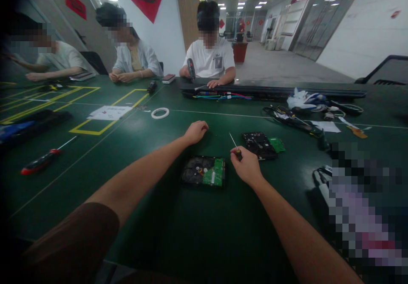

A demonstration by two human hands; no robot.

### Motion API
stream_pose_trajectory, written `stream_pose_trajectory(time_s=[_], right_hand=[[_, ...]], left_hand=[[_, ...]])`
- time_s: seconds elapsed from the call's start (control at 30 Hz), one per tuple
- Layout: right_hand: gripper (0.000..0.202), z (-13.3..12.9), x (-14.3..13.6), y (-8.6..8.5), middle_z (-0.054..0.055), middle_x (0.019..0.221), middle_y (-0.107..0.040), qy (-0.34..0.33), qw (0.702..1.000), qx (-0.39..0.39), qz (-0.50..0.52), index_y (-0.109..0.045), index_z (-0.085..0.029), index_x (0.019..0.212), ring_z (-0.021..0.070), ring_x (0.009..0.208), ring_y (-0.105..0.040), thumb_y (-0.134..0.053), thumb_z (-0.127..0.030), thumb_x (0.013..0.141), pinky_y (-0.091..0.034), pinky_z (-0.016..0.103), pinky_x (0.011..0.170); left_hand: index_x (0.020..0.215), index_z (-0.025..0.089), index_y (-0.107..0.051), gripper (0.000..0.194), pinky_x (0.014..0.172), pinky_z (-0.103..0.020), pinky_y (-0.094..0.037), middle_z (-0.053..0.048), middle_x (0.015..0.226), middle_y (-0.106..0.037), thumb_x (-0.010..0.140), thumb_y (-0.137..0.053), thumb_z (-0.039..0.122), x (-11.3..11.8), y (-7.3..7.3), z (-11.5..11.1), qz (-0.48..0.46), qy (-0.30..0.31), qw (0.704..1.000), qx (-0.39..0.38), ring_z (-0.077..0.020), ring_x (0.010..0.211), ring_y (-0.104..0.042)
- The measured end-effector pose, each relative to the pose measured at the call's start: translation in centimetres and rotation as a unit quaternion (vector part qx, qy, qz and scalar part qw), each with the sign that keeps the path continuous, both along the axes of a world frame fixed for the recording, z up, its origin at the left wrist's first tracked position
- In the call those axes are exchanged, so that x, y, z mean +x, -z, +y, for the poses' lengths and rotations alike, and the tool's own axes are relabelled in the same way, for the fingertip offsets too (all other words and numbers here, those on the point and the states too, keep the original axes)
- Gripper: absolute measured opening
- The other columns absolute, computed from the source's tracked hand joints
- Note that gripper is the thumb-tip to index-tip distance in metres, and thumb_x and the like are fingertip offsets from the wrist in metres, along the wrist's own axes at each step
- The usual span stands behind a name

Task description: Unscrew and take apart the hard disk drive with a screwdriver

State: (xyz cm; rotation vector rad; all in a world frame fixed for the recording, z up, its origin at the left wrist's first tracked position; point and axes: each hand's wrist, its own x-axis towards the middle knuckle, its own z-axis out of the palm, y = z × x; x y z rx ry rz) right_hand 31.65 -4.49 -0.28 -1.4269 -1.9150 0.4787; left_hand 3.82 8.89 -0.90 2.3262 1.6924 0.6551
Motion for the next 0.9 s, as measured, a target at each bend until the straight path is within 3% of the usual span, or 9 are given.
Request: stream_pose_trajectory(time_s=[0.1, 0.17, 0.3, 0.57, 0.7, 0.8, 0.9], right_hand=[[0.024, -0.2, -0.4, -0.6, 0.007, 0.11, -0.078, -0.077, 0.997, 0.0, 0.013, -0.075, -0.024, 0.11, 0.0246, 0.092, -0.073, -0.062, -0.038, 0.095, -0.055, 0.039, 0.08], [0.028, -0.4, -0.9, -1.0, 0.006, 0.113, -0.078, -0.126, 0.991, -0.03, 0.022, -0.075, -0.025, 0.117, 0.0238, 0.094, -0.074, -0.06, -0.039, 0.098, -0.056, 0.039, 0.083], [0.026, -0.5, -1.8, -1.4, 0.006, 0.115, -0.078, -0.151, 0.988, -0.038, 0.019, -0.076, -0.025, 0.115, 0.025, 0.106, -0.073, -0.065, -0.038, 0.096, -0.054, 0.041, 0.094], [0.027, -0.7, -1.6, -1.3, 0.003, 0.105, -0.079, -0.135, 0.989, -0.057, -0.005, -0.077, -0.025, 0.114, 0.0227, 0.089, -0.073, -0.065, -0.042, 0.096, -0.053, 0.037, 0.08], [0.031, -0.4, -1.5, -0.6, 0.003, 0.102, -0.078, -0.122, 0.989, -0.073, 0.044, -0.075, -0.027, 0.117, 0.0207, 0.083, -0.071, -0.061, -0.048, 0.098, -0.054, 0.034, 0.073], [0.039, -0.3, -1.7, -0.2, 0.001, 0.078, -0.071, -0.066, 0.99, -0.06, 0.109, -0.074, -0.023, 0.117, 0.019, 0.068, -0.066, -0.053, -0.052, 0.102, -0.052, 0.032, 0.065], [0.037, -0.3, -1.8, -0.5, 0.003, 0.085, -0.073, -0.048, 0.989, -0.015, 0.142, -0.073, -0.022, 0.109, 0.0188, 0.07, -0.068, -0.053, -0.053, 0.103, -0.054, 0.032, 0.07]], left_hand=[[0.107, 0.018, -0.072, 0.019, 0.101, -0.035, -0.05, -0.009, 0.11, -0.071, 0.097, -0.058, 0.011, -0.1, -0.1, -0.2, 0.006, 0.002, 1.0, 0.003, -0.0234, 0.108, -0.064], [0.106, 0.018, -0.073, 0.018, 0.1, -0.035, -0.05, -0.009, 0.11, -0.07, 0.097, -0.059, 0.013, -0.3, -0.1, -0.2, 0.009, -0.001, 1.0, 0.004, -0.0237, 0.107, -0.064], [0.1, 0.018, -0.075, 0.014, 0.099, -0.036, -0.05, -0.01, 0.106, -0.069, 0.097, -0.061, 0.018, -0.5, 0.0, 0.0, 0.015, -0.01, 1.0, -0.002, -0.0255, 0.105, -0.064], [0.096, 0.017, -0.074, 0.013, 0.099, -0.036, -0.049, -0.011, 0.107, -0.069, 0.097, -0.061, 0.018, -0.4, -0.3, -1.4, 0.002, -0.019, 1.0, -0.011, -0.026, 0.107, -0.063], [0.095, 0.018, -0.072, 0.01, 0.093, -0.034, -0.051, -0.009, 0.101, -0.071, 0.096, -0.062, 0.02, -0.2, -1.3, -3.7, -0.03, -0.007, 0.999, -0.025, -0.0234, 0.098, -0.065], [0.099, 0.018, -0.071, 0.013, 0.084, -0.031, -0.051, -0.006, 0.097, -0.073, 0.099, -0.059, 0.023, 0.3, -2.4, -5.5, -0.07, 0.011, 0.997, -0.035, -0.0206, 0.09, -0.066], [0.099, 0.018, -0.07, 0.015, 0.077, -0.029, -0.05, -0.005, 0.094, -0.073, 0.099, -0.058, 0.027, 1.3, -3.4, -7.2, -0.106, 0.046, 0.992, -0.045, -0.0188, 0.086, -0.065]])
